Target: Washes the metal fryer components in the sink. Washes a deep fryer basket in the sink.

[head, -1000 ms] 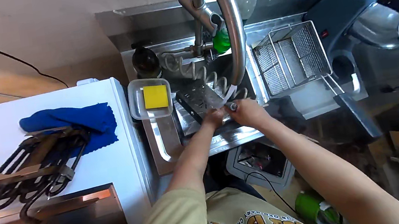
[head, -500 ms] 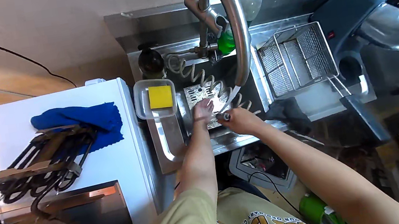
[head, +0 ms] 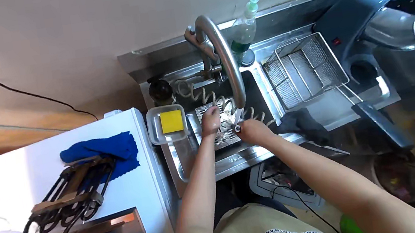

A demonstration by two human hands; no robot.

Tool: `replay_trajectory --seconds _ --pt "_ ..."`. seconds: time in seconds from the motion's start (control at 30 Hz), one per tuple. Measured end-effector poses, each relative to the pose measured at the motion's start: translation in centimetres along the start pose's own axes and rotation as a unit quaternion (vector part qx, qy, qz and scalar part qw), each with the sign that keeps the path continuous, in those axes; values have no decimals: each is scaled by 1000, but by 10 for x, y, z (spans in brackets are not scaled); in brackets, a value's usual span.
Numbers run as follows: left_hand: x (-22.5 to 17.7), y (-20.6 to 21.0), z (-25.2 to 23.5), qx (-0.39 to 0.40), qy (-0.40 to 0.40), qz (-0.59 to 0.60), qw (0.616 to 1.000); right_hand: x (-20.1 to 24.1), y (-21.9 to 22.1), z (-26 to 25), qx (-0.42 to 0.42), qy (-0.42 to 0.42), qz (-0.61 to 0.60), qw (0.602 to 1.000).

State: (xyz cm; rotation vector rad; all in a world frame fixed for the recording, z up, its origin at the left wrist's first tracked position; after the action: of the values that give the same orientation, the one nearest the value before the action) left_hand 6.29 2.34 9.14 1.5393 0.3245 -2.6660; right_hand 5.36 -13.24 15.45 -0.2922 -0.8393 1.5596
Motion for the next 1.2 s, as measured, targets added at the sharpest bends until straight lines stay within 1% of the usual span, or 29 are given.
replay_trajectory --seconds 0.03,0.07,0.13,0.2,0.23,0.27,0.33,0.4,0.5,0.6,0.63,0.7,0.77,0.83,0.87,0.9,0.93,0.97,1.0,1.03,1.07,1.1,1.13,1.17,1.2 --pt "-23 2 0 7 23 44 999 3 3 2 14 -20 1 1000" --pt "-46 5 -1 18 25 83 996 7 5 3 23 -41 4 999" --pt "-77 14 -20 46 -22 117 992 12 8 6 28 -65 6 997" --pt "-84 28 -55 75 -91 106 987 12 8 7 30 -64 6 997" --pt "-81 34 -71 80 -122 97 985 11 8 9 30 -59 9 998" --pt "-81 37 -83 72 -135 91 984 9 6 11 28 -53 11 998" --pt "-85 38 -96 42 -109 104 988 1 0 15 14 -35 8 999" --pt "-93 36 -99 19 -65 148 987 -6 -5 19 4 -16 0 1000" --pt "-108 36 -100 11 -38 215 976 -12 -5 19 5 -17 -8 1000" --pt "-98 33 -102 30 -1 196 980 -11 -8 14 -7 -29 -29 999" --pt "-89 29 -99 42 16 183 982 -11 -11 11 -23 -29 -46 998" --pt "-75 16 -78 47 46 175 982 -10 -18 4 -77 -30 -75 994" --pt "-54 -1 -41 11 68 183 981 -4 -18 -1 -109 -44 -77 990" --pt "-28 -14 -6 -59 85 209 973 4 -12 -5 -78 -83 -64 991" --pt "-13 -17 7 -94 69 223 968 8 -8 -6 -45 -104 -52 992" --pt "3 -19 16 -129 25 232 964 11 -4 -8 -16 -121 -37 992" --pt "22 -19 21 -160 -41 233 958 14 -2 -10 0 -128 -21 992" --pt "42 -18 21 -176 -109 227 952 16 -3 -13 3 -123 -9 992" --pt "63 -17 19 -182 -154 214 947 19 -7 -19 -7 -110 1 994" --pt "78 -14 18 -191 -173 201 945 22 -14 -25 -21 -93 2 995" --pt "79 -11 22 -203 -183 183 944 26 -21 -29 -31 -75 2 997" --pt "58 -10 33 -197 -216 156 944 29 -27 -33 -42 -58 2 997" --pt "17 -13 47 -153 -303 151 929 30 -29 -35 -53 -48 -4 997" --pt "-13 -13 56 -156 -345 133 916 30 -28 -34 -62 -48 -8 997" --pt "-32 -12 61 -164 -360 113 912 30 -23 -32 -66 -61 -5 996"
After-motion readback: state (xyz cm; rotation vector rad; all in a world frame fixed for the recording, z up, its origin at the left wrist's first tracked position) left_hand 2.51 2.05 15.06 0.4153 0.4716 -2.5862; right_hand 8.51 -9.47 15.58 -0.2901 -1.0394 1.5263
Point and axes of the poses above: each hand's wrist, its own z-axis away from the middle knuckle, its own y-axis out of the palm, x = y × z, the point moved 3 cm from there along -z, towards the middle knuckle, and after that the axes turned 1 degree about y, right-handed, at the moved point
